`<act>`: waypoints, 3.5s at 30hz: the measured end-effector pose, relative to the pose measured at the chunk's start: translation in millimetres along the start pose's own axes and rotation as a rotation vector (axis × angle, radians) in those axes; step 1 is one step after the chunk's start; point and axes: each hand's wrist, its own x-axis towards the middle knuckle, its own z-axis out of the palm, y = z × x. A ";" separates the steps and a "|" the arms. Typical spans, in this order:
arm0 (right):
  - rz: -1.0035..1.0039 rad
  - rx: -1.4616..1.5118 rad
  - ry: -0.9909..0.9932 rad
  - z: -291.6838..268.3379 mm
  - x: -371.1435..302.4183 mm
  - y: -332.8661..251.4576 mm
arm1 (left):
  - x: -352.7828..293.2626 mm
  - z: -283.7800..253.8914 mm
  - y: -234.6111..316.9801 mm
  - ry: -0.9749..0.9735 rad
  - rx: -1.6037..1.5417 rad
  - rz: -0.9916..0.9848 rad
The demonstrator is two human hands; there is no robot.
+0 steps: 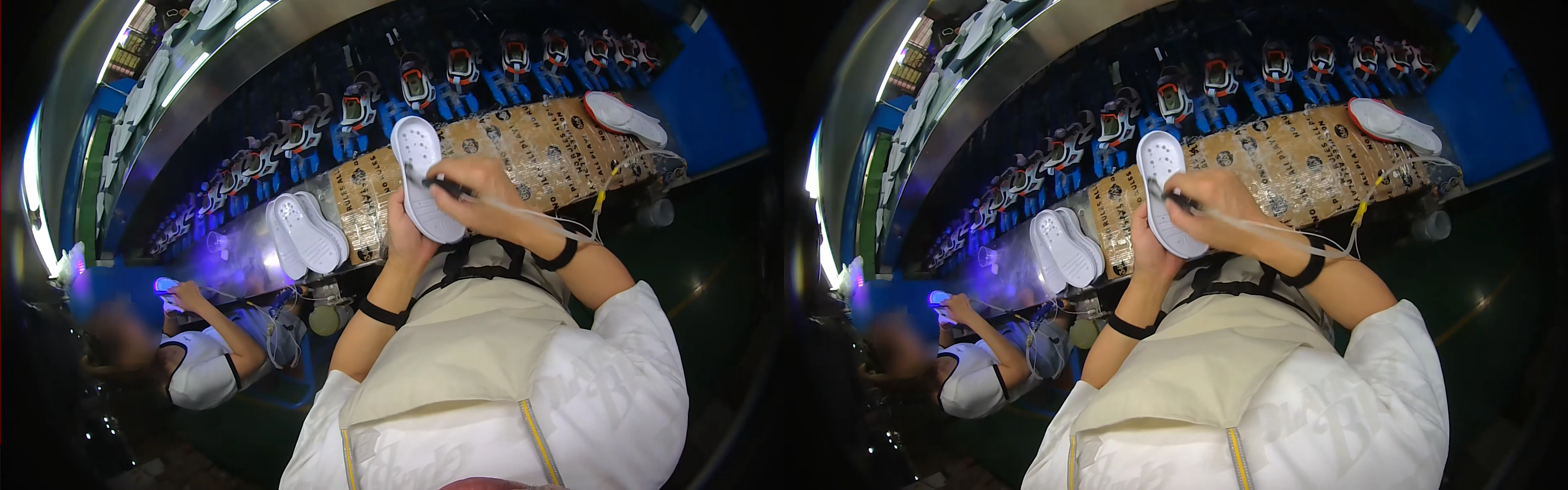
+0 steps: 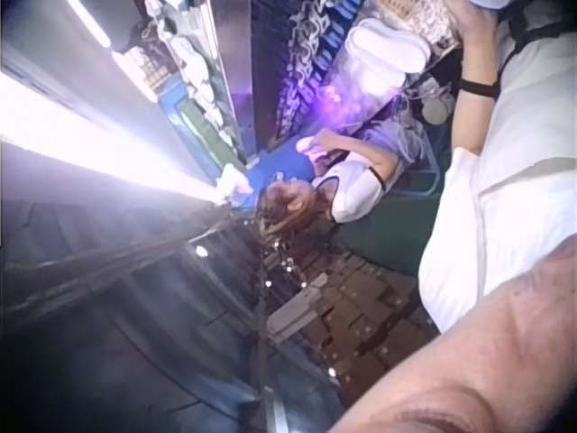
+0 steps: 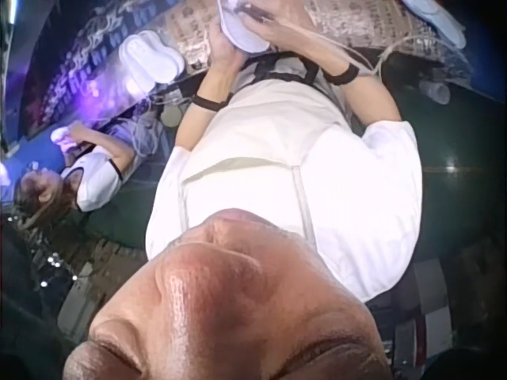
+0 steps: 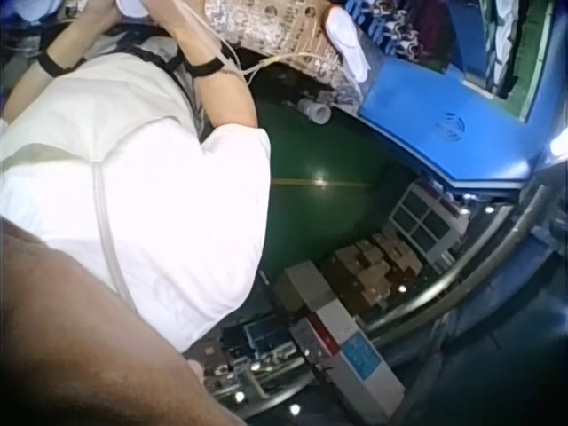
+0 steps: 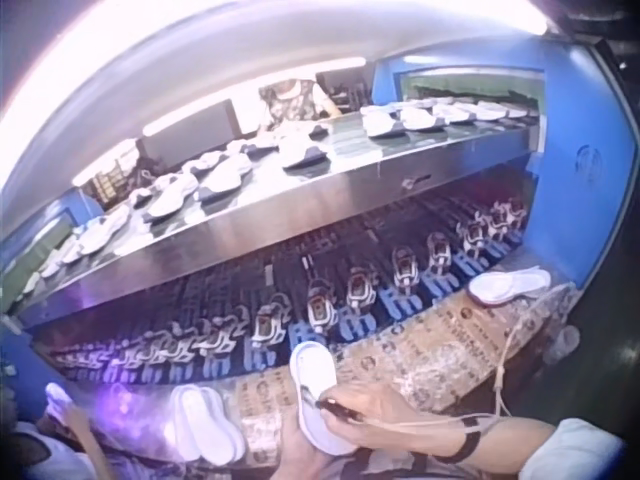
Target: Applying adhesive or glue to the bottom of shoe soles using a brush.
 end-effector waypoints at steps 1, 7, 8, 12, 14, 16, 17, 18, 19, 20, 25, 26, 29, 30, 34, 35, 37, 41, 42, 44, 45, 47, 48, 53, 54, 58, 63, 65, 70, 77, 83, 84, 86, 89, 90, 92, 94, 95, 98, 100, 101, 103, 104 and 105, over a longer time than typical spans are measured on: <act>-0.039 -0.011 -0.121 -5.8 -2.7 -9.1 | 3.2 -1.0 0.5 -0.005 0.040 0.052; 0.051 0.140 -0.446 -38.1 0.9 -24.8 | -2.7 -2.1 6.2 -0.138 0.097 0.004; 0.130 0.258 -0.311 -40.0 2.6 -25.6 | -6.5 5.1 4.3 -0.054 0.043 0.012; 0.183 0.188 0.224 -30.9 14.9 -22.6 | -19.6 14.2 2.8 -0.396 0.087 -0.096; 0.064 0.107 0.324 -19.7 17.7 -8.8 | -25.5 26.5 -1.0 -0.349 0.061 -0.088; -0.163 -0.049 0.272 -5.2 15.3 -2.2 | -28.0 31.7 -0.6 -0.294 0.035 -0.068; -0.228 -0.019 0.222 0.0 14.7 -0.2 | -26.5 31.2 0.6 -0.211 0.021 -0.033; -0.231 -0.011 0.223 0.2 15.9 1.6 | -26.5 27.6 2.7 -0.122 0.004 0.008; -0.212 0.219 0.104 -2.3 16.7 5.4 | -23.6 22.3 5.6 -0.101 0.015 0.017; -0.190 0.447 -0.017 -4.1 17.0 7.6 | -24.7 18.8 7.0 -0.097 0.018 0.022; 0.013 0.222 0.232 -6.0 18.9 12.8 | -25.3 21.0 5.4 -0.249 0.067 -0.028; 0.017 0.223 0.231 -6.1 19.0 13.4 | -25.3 23.3 4.8 -0.221 0.071 -0.022; -0.364 0.197 -0.048 -6.6 19.9 8.7 | -18.5 16.0 5.5 -0.214 0.013 0.027; -0.359 0.200 -0.050 -6.5 19.6 8.3 | -18.0 18.0 6.3 -0.221 0.038 0.056; -0.291 0.182 0.039 -7.1 18.3 5.9 | -10.8 18.3 10.2 -0.106 0.111 0.094; -0.312 0.041 0.051 -8.5 18.4 4.4 | -10.4 18.7 11.6 -0.121 0.109 0.089; -0.442 -0.047 -0.083 -13.8 17.5 -0.3 | -10.5 17.9 13.5 -0.151 0.057 0.112; -0.295 0.380 -0.141 -13.2 16.8 -0.6 | -8.2 11.3 24.6 -0.227 -0.014 0.147; -0.292 0.381 -0.148 -14.0 16.9 -2.0 | -8.1 14.2 24.7 -0.170 -0.021 0.158; -0.351 -0.012 -0.067 -20.1 18.7 -8.1 | -7.4 18.9 26.9 -0.247 -0.113 0.128; -0.453 -0.045 -0.210 -24.2 19.1 -14.9 | -8.3 18.6 30.9 -0.260 -0.033 0.157; -0.469 0.153 -0.296 -27.0 20.1 -20.4 | -2.7 17.0 41.7 -0.356 -0.050 0.127; -0.482 0.350 -0.373 -25.6 19.7 -19.0 | -7.6 21.4 43.3 -0.346 -0.053 0.130; -0.426 0.026 -0.420 -35.8 20.4 -31.3 | -13.1 44.9 55.9 -0.306 -0.091 0.130; -0.425 0.027 -0.423 -37.3 20.1 -33.6 | -13.8 46.9 59.3 -0.383 -0.136 0.092; -0.371 0.338 -0.546 -44.9 19.0 -36.5 | -16.8 53.7 70.0 -0.449 -0.066 0.107; -0.462 0.158 -0.547 -51.8 21.7 -42.8 | -15.3 60.6 86.8 -0.514 0.079 0.135; -0.461 0.329 -0.546 -52.4 18.9 -45.7 | -17.9 68.9 90.6 -0.562 0.079 0.114; -0.439 0.071 -0.439 -57.9 21.0 -44.0 | -8.0 70.7 98.5 -0.674 0.224 0.131; -0.415 0.026 -0.460 -61.8 21.7 -42.4 | -14.6 90.1 103.5 -0.556 0.510 0.107; -0.415 0.067 -0.539 -70.6 24.0 -46.6 | -9.2 88.3 104.0 -0.490 0.646 0.014; -0.415 -0.050 -0.458 -69.1 25.9 -46.3 | -8.5 88.3 107.6 -0.500 0.638 -0.006; -0.472 -0.084 -0.513 -66.0 24.9 -44.2 | -4.2 78.0 112.5 -0.556 0.734 0.033; -0.473 0.044 -0.674 -65.3 24.9 -44.2 | 1.3 73.4 108.6 -0.354 0.636 -0.138; -0.503 0.051 -0.679 -67.0 23.4 -44.5 | -1.8 71.9 109.2 -0.372 0.662 -0.142; -0.421 -0.123 -0.481 -69.2 25.6 -44.4 | -6.3 76.7 112.6 -0.369 0.595 -0.186; -0.498 -0.116 -0.510 -68.8 28.5 -45.2 | -2.4 71.8 111.6 -0.345 0.612 -0.196; -0.493 -0.045 -0.607 -67.4 29.3 -46.5 | -1.0 65.9 113.5 -0.315 0.625 -0.220; -0.482 0.114 -0.620 -68.0 25.9 -45.9 | -6.0 58.3 115.4 -0.372 0.355 -0.233; -0.282 0.184 -0.406 -72.8 24.6 -44.9 | -20.6 57.9 122.8 -0.314 0.347 -0.155; -0.284 0.215 -0.313 -71.1 23.6 -38.8 | -28.7 64.1 124.8 -0.314 0.268 -0.060; -0.239 0.200 -0.284 -74.1 17.0 -37.6 | -41.0 68.6 137.2 -0.379 0.279 0.103; -0.177 0.191 -0.258 -74.9 13.8 -36.3 | -50.0 72.3 146.2 -0.447 0.132 0.057; -0.164 0.225 -0.251 -71.4 10.4 -32.9 | -54.7 81.9 159.1 -0.533 0.126 0.085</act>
